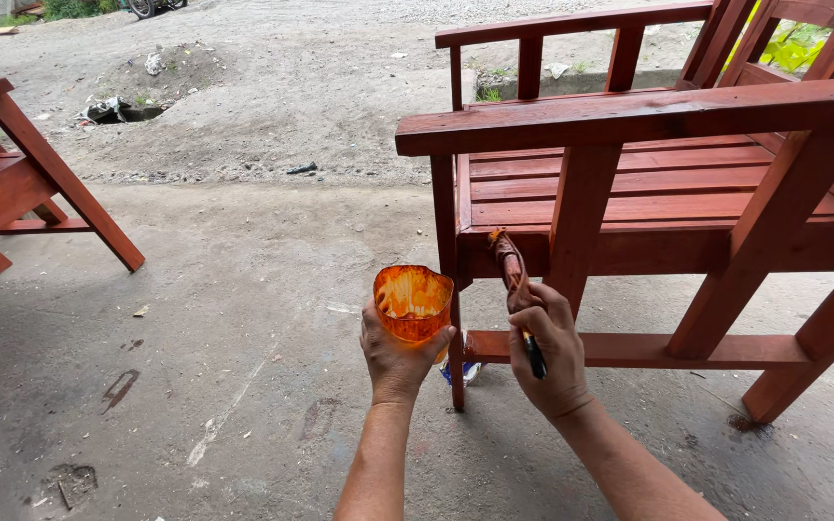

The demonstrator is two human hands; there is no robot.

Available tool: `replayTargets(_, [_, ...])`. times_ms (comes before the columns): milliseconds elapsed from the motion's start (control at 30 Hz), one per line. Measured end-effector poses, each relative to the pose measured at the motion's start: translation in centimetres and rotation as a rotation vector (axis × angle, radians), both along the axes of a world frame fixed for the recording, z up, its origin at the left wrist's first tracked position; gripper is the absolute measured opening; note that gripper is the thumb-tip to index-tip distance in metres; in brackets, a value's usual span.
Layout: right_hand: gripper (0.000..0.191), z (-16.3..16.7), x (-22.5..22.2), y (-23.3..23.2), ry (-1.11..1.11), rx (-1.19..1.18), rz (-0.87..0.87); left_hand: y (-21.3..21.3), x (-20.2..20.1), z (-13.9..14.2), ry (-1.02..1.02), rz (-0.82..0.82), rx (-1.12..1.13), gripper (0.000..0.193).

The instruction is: The person applies reddish-brown paint to a wooden chair using a brush. They repeatedly dip the brush into a small container and coat the chair's armrest, side frame, and legs.

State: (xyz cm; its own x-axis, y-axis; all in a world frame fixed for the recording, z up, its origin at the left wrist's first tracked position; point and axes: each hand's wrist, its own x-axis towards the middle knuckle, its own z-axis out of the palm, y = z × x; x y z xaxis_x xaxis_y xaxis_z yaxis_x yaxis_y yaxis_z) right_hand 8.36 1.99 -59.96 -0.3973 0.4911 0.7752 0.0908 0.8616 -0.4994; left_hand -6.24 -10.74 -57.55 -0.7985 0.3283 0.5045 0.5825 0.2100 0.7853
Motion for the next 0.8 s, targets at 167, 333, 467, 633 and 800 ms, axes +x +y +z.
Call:
replayTargets(167, [0.016,0.3,2.5,0.4,0.133,-0.008,-0.011,0.6,1.8,1.0,0.062,0.007,0.041,0.110])
replayTargets(333, [0.020,1.4,1.8,0.6,-0.045,0.033,0.056,0.7,3.7,2.1,0.101,0.022,0.017,0.115])
replayTargets(467, [0.019,3.5,4.1,3.2,-0.135,0.142,0.134,1.7,5.4,3.5,0.061,0.032,0.000,0.116])
replayTargets(633, [0.016,6.3,5.7,5.7,-0.293,0.416,0.158,3.2,7.4,5.2,0.011,0.106,-0.082,0.118])
replayTargets(800, [0.013,7.3,4.7,5.7,-0.355,0.383,0.149,3.6,7.7,6.7,-0.022,0.129,-0.073,0.117])
